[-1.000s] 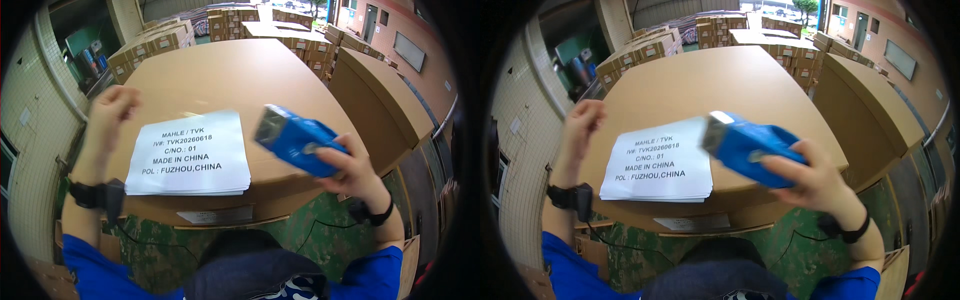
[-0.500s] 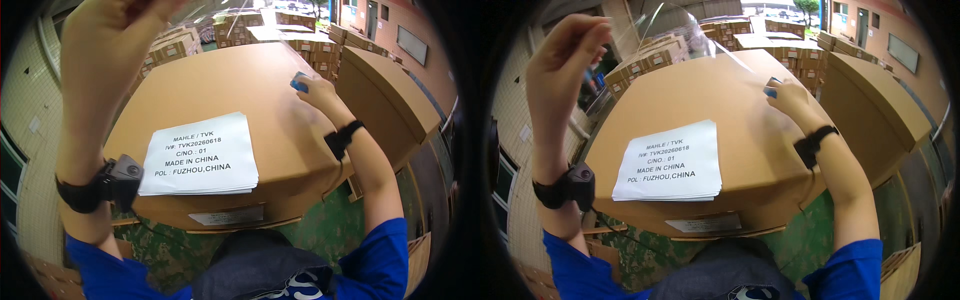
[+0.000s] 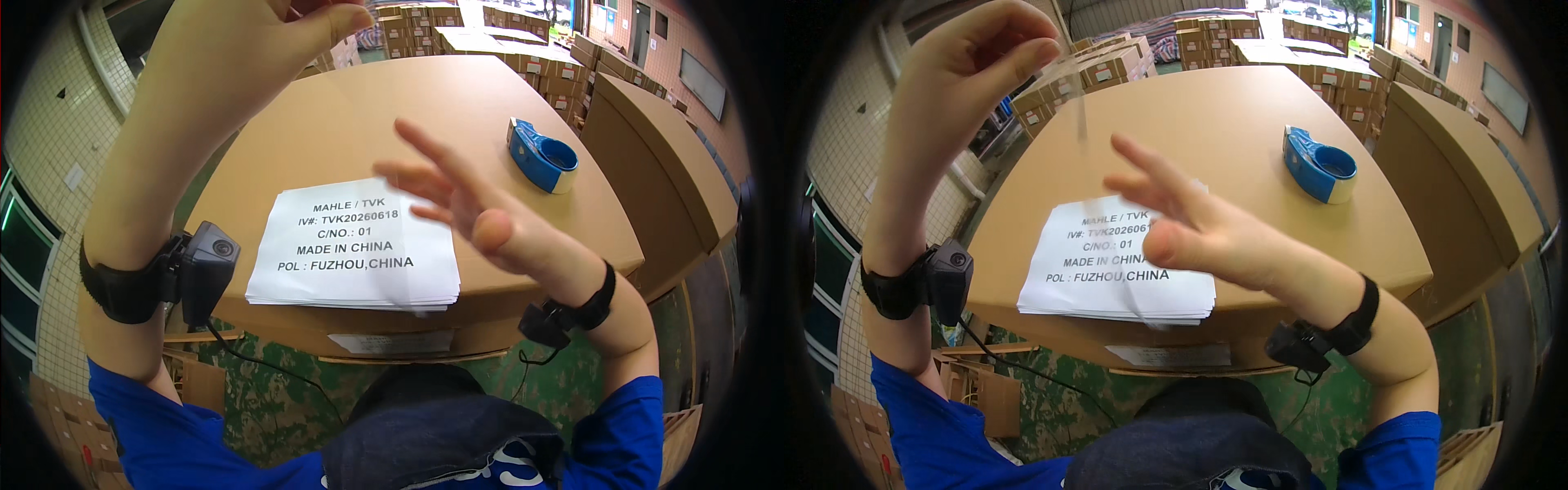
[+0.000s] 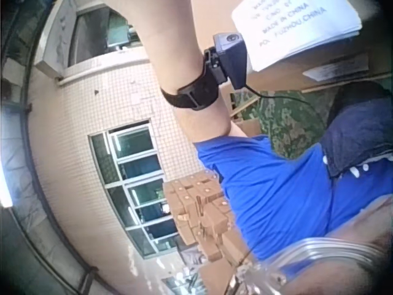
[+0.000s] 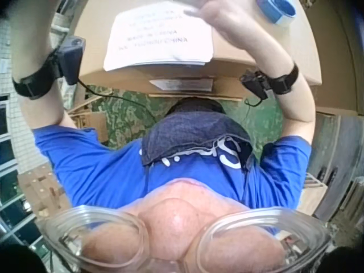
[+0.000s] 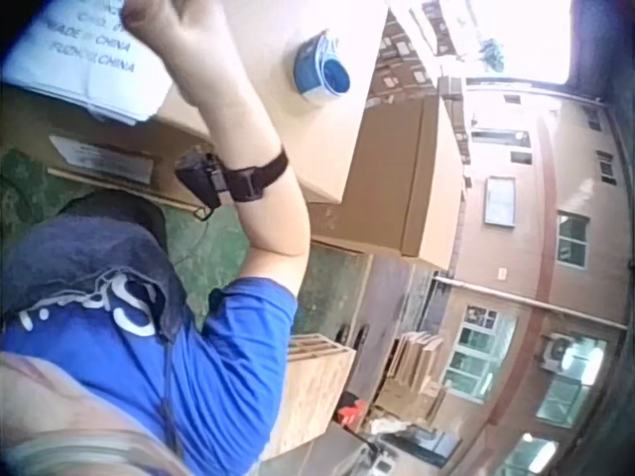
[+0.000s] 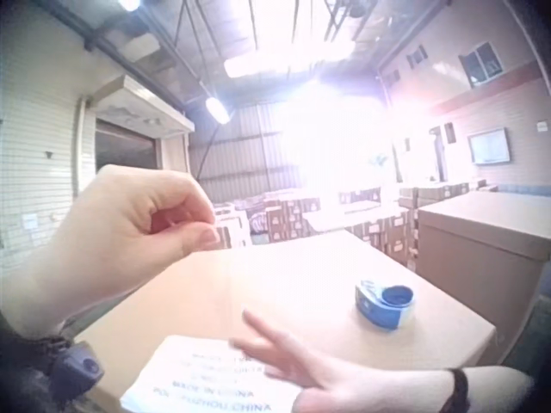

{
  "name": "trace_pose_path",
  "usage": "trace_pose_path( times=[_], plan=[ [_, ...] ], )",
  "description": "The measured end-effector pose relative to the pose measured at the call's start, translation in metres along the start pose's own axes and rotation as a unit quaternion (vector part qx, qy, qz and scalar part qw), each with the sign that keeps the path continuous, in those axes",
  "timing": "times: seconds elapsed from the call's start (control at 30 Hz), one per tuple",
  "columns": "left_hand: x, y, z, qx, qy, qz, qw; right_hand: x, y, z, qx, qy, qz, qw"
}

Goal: Applying and taping shipping labels onto cardboard boxes in a warehouse.

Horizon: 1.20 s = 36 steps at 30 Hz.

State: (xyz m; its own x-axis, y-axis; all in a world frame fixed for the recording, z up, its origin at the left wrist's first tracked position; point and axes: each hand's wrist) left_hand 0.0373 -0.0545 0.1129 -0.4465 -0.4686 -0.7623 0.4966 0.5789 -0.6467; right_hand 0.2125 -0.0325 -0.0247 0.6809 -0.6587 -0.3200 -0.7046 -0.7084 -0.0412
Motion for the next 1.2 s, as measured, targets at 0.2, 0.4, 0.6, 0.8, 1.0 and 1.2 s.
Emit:
trace_pose_path(
  times=[0.2,0.4,0.6,0.8,1.0,1.2],
  plan=[
    [0.003,-0.008,-0.017,-0.049,-0.014,0.034,0.998,-0.007,0.006,0.021,-0.094,0.071,-0.131,0.984],
    [-0.003,-0.016,-0.037,-0.044,-0.042,-0.002,0.998,-0.022,0.037,0.041,-0.133,-0.005,-0.127,0.983],
    [-0.001,-0.018,-0.047,-0.135,0.003,0.020,0.991,-0.016,0.057,0.037,-0.224,0.079,-0.192,0.952],
    [0.015,-0.013,-0.093,-0.144,-0.021,0.072,0.987,-0.009,0.040,0.044,-0.095,0.098,-0.058,0.989],
    [0.075,-0.008,-0.169,0.131,-0.162,-0.068,0.976,-0.014,-0.043,0.048,0.148,0.141,0.179,0.962],
    [0.153,0.037,-0.195,0.318,-0.339,-0.027,0.885,-0.033,-0.069,0.047,0.334,0.055,0.170,0.925]
  ],
)
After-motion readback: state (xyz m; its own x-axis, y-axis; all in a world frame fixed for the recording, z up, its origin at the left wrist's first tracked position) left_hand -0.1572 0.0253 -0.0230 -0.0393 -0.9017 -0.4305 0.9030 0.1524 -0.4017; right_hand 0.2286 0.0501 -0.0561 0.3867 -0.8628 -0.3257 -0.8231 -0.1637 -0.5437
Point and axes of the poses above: each hand's wrist, its own x-axis away from the middle knuckle, its own y-axis out of the palm, z = x × y, and after that the axes turned 1 degree about -x, right-handed
